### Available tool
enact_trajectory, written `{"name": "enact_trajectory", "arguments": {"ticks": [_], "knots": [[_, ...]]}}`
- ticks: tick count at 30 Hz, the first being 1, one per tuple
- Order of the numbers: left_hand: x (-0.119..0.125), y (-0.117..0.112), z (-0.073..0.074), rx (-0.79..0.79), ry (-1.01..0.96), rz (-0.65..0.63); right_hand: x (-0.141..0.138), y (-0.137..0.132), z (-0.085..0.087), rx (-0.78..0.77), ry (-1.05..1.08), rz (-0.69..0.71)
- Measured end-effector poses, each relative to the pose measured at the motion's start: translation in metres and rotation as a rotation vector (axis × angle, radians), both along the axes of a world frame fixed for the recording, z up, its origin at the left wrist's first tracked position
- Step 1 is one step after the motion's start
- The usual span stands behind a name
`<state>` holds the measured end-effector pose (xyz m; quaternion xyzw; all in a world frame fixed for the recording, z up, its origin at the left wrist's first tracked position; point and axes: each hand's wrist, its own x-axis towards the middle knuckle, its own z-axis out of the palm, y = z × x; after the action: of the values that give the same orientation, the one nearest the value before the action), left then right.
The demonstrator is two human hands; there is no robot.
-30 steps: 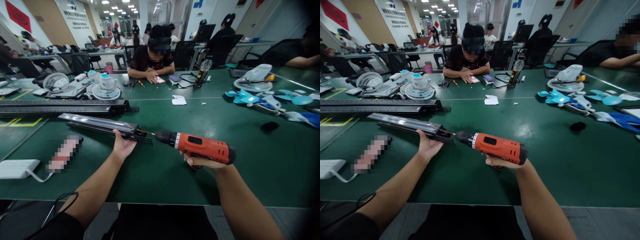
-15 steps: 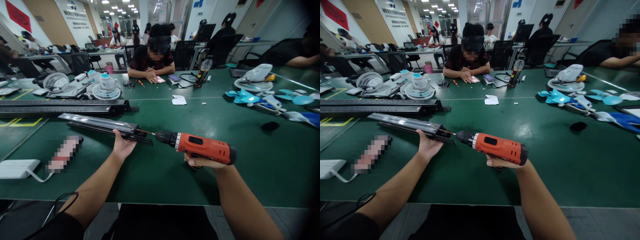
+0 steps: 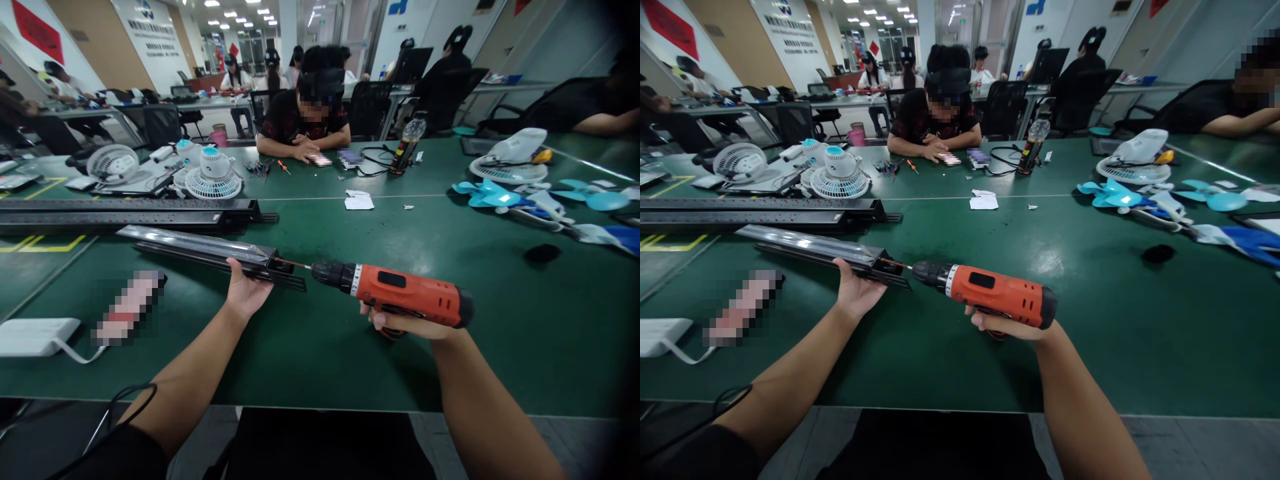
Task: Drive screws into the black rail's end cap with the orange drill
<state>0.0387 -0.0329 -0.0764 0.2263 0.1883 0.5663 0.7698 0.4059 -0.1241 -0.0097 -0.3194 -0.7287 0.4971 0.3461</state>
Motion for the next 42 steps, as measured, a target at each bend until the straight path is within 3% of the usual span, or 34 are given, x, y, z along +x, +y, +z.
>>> {"name": "enact_trajectory", "arguments": {"ticks": [10,16,24,34,42], "knots": [[0.001,0.001,-0.001,-0.048,0.037,0.079,-0.002,0.000,0.001,-0.120,-0.037,0.039],[-0.001,0.001,-0.001,-0.024,0.010,0.040,-0.002,0.000,0.003,-0.137,-0.047,0.059],[0.001,-0.001,0.001,0.000,0.028,0.017,0.006,0.012,0.003,0.071,-0.052,0.241],[0.000,0.000,-0.001,0.008,0.050,0.031,0.006,0.010,-0.002,-0.018,0.005,0.216],[0.002,-0.001,0.000,0.022,0.006,0.020,0.010,0.009,-0.004,0.080,-0.052,0.148]]}}
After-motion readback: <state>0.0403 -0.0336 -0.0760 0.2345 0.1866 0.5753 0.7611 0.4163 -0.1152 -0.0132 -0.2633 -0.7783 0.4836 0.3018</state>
